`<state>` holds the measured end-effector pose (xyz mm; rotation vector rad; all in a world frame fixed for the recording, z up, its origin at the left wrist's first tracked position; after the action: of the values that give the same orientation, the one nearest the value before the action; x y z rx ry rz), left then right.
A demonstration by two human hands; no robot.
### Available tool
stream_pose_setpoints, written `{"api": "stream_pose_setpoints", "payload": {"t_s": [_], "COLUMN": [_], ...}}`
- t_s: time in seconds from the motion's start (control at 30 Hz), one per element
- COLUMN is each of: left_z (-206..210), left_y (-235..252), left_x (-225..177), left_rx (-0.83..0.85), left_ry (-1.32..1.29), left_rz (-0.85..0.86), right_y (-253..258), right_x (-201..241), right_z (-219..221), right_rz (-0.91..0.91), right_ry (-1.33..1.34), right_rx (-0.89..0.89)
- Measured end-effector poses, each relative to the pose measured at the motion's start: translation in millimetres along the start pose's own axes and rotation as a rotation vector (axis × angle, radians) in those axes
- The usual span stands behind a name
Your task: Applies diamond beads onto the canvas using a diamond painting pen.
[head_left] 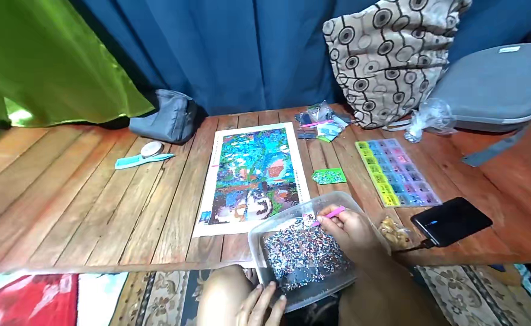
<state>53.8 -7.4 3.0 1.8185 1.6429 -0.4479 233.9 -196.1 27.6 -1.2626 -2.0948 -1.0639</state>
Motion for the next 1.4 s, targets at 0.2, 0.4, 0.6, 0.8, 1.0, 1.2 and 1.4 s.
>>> {"api": "stream_pose_setpoints", "payload": {"t_s": [0.2, 0.4, 0.6, 0.8, 1.0, 1.2, 1.4], "left_z": [13, 17, 20, 20, 19, 18, 21], "left_y": [6, 4, 4, 4, 5, 6, 6], "left_x": [19, 18, 19, 20, 19, 18, 22], "left_rx": [0.009, -0.048, -0.073, -0.071, -0.062, -0.060, -0.086], "left_ry": [-0.038, -0.065, -0.069, -0.085, -0.080, -0.074, -0.073], "left_rz": [0.011, 0.033, 0.032, 0.032, 0.023, 0.026, 0.030], "right_y": [-5, -8, -7, -7, -7, -5, 2], "right_x": [-7, -12, -10, -11, -11, -6, 7], "right_z": [12, 18, 19, 21, 22, 22, 25], "right_rz": [0.062, 0.035, 0.048, 0.052, 0.042, 0.035, -0.081], "right_ry": [0.036, 0.050, 0.039, 0.041, 0.022, -0.017, -0.128], "right_rx": [0.038, 0.029, 0.050, 0.087, 0.089, 0.131, 0.148]}}
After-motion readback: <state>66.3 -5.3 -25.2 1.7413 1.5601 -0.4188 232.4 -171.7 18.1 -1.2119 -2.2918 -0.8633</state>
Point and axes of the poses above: each hand's wrist, its own y-axis towards the middle knuckle, its own z-axis out of the palm, x = y × z, the point moved 6 cm from there along y, towards the middle knuckle, and after that the axes turned 9 degrees about -z, right-handed, at the moved point
